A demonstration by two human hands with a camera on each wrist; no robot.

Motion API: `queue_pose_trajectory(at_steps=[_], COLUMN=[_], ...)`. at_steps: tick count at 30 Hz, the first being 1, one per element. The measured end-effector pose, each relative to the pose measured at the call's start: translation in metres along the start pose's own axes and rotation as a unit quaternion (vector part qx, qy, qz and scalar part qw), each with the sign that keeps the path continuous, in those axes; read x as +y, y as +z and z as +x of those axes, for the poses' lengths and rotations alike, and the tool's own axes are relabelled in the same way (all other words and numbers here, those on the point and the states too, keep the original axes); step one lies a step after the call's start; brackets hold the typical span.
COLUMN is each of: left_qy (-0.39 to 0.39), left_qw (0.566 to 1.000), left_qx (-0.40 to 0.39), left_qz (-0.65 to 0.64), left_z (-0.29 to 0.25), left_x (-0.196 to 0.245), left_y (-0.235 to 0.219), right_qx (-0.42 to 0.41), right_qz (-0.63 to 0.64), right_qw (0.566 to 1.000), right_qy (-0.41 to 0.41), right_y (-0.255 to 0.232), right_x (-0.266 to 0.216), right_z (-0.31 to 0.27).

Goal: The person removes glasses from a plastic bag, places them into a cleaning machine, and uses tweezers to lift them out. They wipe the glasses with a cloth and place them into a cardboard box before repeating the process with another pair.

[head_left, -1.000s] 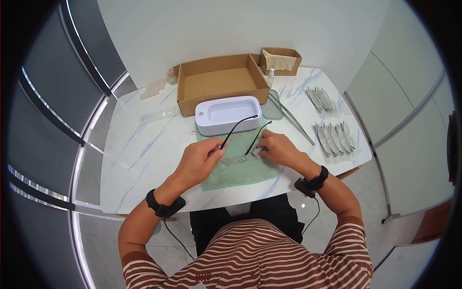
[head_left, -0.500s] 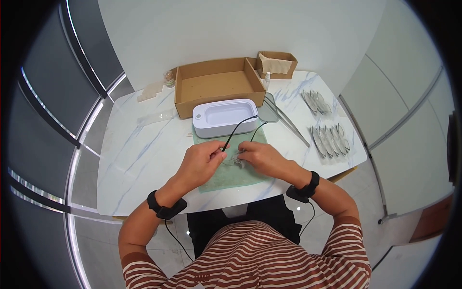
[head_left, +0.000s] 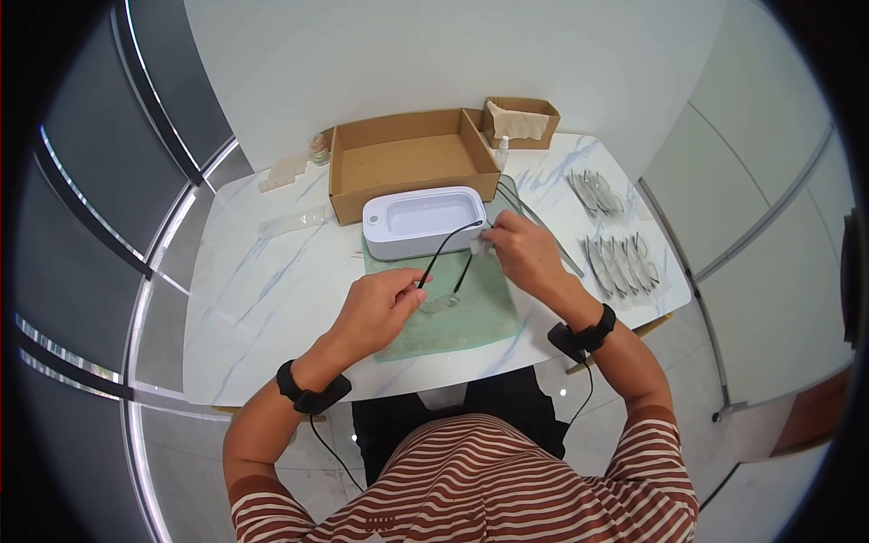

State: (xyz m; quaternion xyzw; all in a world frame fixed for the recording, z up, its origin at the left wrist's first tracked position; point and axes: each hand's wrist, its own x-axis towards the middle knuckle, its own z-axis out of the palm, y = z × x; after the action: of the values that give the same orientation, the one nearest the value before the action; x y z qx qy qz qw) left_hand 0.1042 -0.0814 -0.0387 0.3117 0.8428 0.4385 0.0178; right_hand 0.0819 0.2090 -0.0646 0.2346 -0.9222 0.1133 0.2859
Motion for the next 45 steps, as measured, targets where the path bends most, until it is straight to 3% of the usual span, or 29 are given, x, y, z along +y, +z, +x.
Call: queue_pose_trajectory(at_steps=[1, 3, 5, 6, 8, 11, 14, 15, 17, 19, 21, 23, 25, 26, 27, 29, 30, 31, 33, 35, 37, 45], left_qy=[0.0, 0.008, 0.012, 0.031, 0.051, 0.013, 0.012, 0.041, 0.066, 0.061, 0.053, 0.045, 0.001, 0.0, 0.0, 0.001, -0.005, -0.01, -0.008, -0.008, 0.027, 0.022], left_qw=[1.0, 1.0, 1.0, 0.999, 0.998, 0.999, 0.998, 0.998, 0.997, 0.997, 0.997, 0.997, 0.998, 0.998, 0.998, 0.997, 0.998, 0.999, 0.999, 0.999, 0.997, 0.997], left_qx=[0.002, 0.001, 0.002, 0.008, 0.012, 0.023, 0.048, 0.04, 0.034, 0.027, 0.043, 0.059, 0.052, 0.051, 0.049, 0.048, 0.043, 0.039, 0.033, 0.031, 0.038, 0.051], left_qz=[-0.003, 0.003, 0.01, 0.024, 0.039, -0.02, -0.043, -0.012, 0.02, 0.042, 0.029, 0.015, 0.031, 0.03, 0.044, 0.056, 0.044, 0.033, 0.034, 0.036, 0.065, 0.053], left_z=[0.001, 0.003, 0.003, 0.004, 0.006, 0.008, 0.011, 0.011, 0.009, 0.007, 0.004, 0.0, -0.004, -0.005, -0.007, -0.008, -0.009, -0.009, -0.01, -0.01, -0.011, -0.013], left_x=[0.0, 0.0, -0.002, -0.003, -0.001, 0.006, 0.004, 0.002, 0.002, 0.006, -0.004, -0.008, -0.007, -0.01, -0.013, -0.016, -0.017, -0.017, -0.017, -0.017, -0.019, -0.023], left_y=[0.001, 0.002, 0.003, 0.004, 0.007, 0.017, 0.028, 0.029, 0.027, 0.023, 0.027, 0.025, 0.022, 0.022, 0.021, 0.021, 0.022, 0.022, 0.022, 0.021, 0.02, 0.02], right_qx=[0.001, 0.086, 0.097, 0.063, -0.019, -0.107, -0.133, -0.133, -0.067, -0.054, 0.032, 0.061, 0.064, 0.048, 0.047, -0.032, -0.057, -0.057, -0.056, -0.078, -0.15, -0.168], right_qz=[-0.003, 0.058, 0.09, 0.224, 0.459, 0.575, 0.678, 0.679, 0.744, 0.757, 0.781, 0.775, 0.729, 0.676, 0.676, 0.517, 0.451, 0.451, 0.241, 0.22, 0.168, 0.199], right_qw=[1.0, 0.992, 0.986, 0.953, 0.824, 0.726, 0.614, 0.614, 0.545, 0.534, 0.519, 0.521, 0.59, 0.645, 0.645, 0.82, 0.868, 0.868, 0.968, 0.972, 0.974, 0.965], right_qy=[0.002, 0.069, 0.103, 0.195, 0.331, 0.361, 0.382, 0.38, 0.38, 0.373, 0.346, 0.352, 0.341, 0.352, 0.354, 0.241, 0.199, 0.2, 0.045, 0.032, 0.015, 0.026], right_y=[-0.007, -0.018, -0.024, -0.028, -0.032, -0.019, -0.01, -0.009, -0.007, -0.008, -0.012, -0.014, -0.012, -0.012, -0.009, -0.003, -0.001, 0.001, 0.009, 0.012, 0.018, 0.018], right_x=[0.002, 0.003, -0.001, -0.008, -0.023, -0.045, -0.063, -0.063, -0.063, -0.054, -0.047, -0.042, -0.035, -0.037, -0.038, -0.04, -0.041, -0.041, -0.041, -0.042, -0.041, -0.044], right_z=[0.001, 0.003, 0.001, -0.002, -0.008, -0.02, -0.021, -0.02, -0.017, -0.014, -0.013, -0.015, -0.021, -0.024, -0.028, -0.037, -0.039, -0.04, -0.042, -0.042, -0.043, -0.039])
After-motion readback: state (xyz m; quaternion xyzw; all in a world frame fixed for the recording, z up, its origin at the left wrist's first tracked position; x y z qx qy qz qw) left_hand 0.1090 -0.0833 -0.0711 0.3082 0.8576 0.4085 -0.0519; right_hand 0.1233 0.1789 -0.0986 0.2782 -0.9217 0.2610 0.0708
